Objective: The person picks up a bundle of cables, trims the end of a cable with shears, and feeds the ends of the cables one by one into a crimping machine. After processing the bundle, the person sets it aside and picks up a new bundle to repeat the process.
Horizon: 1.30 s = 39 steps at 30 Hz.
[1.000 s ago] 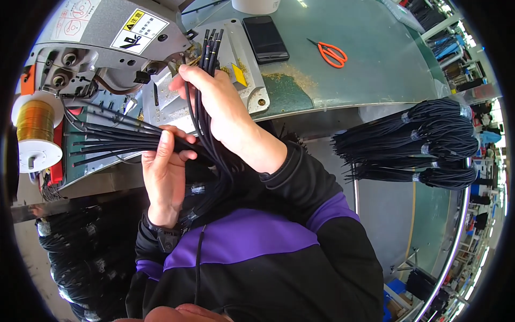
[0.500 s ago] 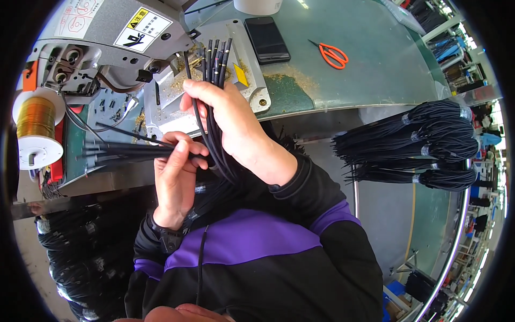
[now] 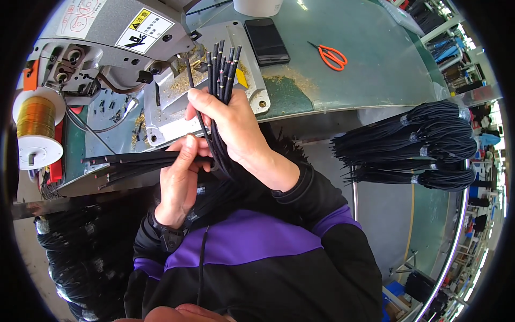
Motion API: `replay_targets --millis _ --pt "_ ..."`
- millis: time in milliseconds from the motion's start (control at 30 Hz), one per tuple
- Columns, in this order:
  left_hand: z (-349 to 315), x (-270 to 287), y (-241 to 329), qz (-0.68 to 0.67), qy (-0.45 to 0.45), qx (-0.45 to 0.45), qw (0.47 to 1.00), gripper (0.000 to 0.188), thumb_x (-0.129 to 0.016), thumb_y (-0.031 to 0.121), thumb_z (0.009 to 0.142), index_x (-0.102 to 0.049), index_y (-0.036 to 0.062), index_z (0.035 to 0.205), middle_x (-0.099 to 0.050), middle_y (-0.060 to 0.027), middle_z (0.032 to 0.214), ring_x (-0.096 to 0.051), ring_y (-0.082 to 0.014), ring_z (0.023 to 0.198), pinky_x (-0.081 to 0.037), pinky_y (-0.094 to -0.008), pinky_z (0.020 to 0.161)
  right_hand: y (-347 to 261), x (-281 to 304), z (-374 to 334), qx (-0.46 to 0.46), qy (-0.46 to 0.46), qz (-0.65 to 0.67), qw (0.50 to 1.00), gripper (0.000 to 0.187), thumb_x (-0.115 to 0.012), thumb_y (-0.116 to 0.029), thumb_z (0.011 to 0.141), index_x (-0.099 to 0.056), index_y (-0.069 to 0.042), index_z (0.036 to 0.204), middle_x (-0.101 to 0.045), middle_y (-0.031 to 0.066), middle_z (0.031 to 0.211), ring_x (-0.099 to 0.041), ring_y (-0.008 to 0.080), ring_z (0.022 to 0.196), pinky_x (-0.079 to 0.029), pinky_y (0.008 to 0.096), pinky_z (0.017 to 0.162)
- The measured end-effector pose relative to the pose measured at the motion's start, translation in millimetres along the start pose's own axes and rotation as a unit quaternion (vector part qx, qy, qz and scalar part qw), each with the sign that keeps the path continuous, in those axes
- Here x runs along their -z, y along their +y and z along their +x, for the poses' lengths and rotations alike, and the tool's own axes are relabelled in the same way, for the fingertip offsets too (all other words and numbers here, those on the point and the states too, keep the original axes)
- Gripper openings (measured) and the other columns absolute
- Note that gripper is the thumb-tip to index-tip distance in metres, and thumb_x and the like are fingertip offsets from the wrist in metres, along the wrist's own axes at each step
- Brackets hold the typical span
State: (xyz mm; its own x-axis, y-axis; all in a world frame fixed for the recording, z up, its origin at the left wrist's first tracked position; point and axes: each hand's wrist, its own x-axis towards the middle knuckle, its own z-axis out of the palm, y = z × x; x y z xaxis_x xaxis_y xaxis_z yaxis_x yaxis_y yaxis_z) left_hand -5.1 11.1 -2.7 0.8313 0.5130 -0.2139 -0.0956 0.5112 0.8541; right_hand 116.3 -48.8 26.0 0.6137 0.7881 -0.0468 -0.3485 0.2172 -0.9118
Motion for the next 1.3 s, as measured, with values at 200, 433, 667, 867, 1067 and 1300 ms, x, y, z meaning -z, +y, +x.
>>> replay_targets --millis 200,433,667,867,1067,1300 --pt "2 -7 6 -0.096 -0.001 -0.112 0.989 0.014 -0.055 0.014 0.085 -0.056 0.001 0.088 -0.058 -0.0076 0.082 -0.057 -0.0133 0.078 -0.041 -0.0212 0.054 0 -2 21 -0.059 0.007 0.08 0.995 0.025 -0.055 -0.027 0.081 -0.058 -0.003 0.074 -0.045 -0.0046 0.058 -0.036 0.0031 0.048 -0.026 0.0192 0.044" --pt "13 -3 2 -0.025 0.042 -0.065 0.997 0.012 -0.06 0.012 0.081 -0.055 0.002 0.086 -0.059 -0.0066 0.077 -0.058 -0.0124 0.068 -0.04 -0.0191 0.048 1 -1 21 -0.038 -0.024 0.052 0.998 0.021 -0.057 -0.024 0.08 -0.059 -0.004 0.076 -0.047 -0.0036 0.059 -0.037 0.0045 0.049 -0.029 0.0171 0.047" --pt "6 -5 -4 0.022 0.012 -0.014 1.0 0.011 -0.058 0.011 0.081 -0.054 0.003 0.088 -0.057 -0.005 0.076 -0.057 -0.0129 0.068 -0.04 -0.0196 0.051 7 1 2 0.032 -0.005 -0.055 0.998 0.02 -0.058 -0.024 0.08 -0.058 -0.005 0.073 -0.045 -0.0033 0.056 -0.036 0.0043 0.048 -0.028 0.0185 0.044" --pt "4 -8 -1 -0.064 0.025 -0.121 0.99 0.011 -0.056 0.011 0.083 -0.055 0.0024 0.089 -0.058 -0.0072 0.079 -0.058 -0.0131 0.074 -0.043 -0.0206 0.054 -2 0 14 -0.025 -0.018 0.055 0.998 0.023 -0.058 -0.026 0.08 -0.055 -0.006 0.068 -0.042 -0.0043 0.053 -0.035 0.0041 0.047 -0.027 0.0192 0.043" --pt "10 -3 11 -0.084 0.029 -0.113 0.99 0.013 -0.052 0.012 0.086 -0.054 0.0024 0.095 -0.058 -0.0073 0.084 -0.057 -0.0156 0.08 -0.047 -0.0238 0.061 -6 -7 24 -0.133 -0.036 0.148 0.979 0.026 -0.059 -0.029 0.078 -0.054 -0.007 0.064 -0.039 -0.0046 0.051 -0.033 0.0053 0.045 -0.026 0.0193 0.043" --pt "7 -2 8 -0.075 0.03 -0.071 0.994 0.016 -0.053 0.015 0.085 -0.055 0.0024 0.095 -0.058 -0.0069 0.085 -0.057 -0.0162 0.079 -0.047 -0.0241 0.061 -2 -1 19 -0.121 -0.034 0.131 0.983 0.026 -0.059 -0.03 0.078 -0.054 -0.008 0.065 -0.038 -0.0048 0.051 -0.034 0.0057 0.046 -0.027 0.0201 0.043"
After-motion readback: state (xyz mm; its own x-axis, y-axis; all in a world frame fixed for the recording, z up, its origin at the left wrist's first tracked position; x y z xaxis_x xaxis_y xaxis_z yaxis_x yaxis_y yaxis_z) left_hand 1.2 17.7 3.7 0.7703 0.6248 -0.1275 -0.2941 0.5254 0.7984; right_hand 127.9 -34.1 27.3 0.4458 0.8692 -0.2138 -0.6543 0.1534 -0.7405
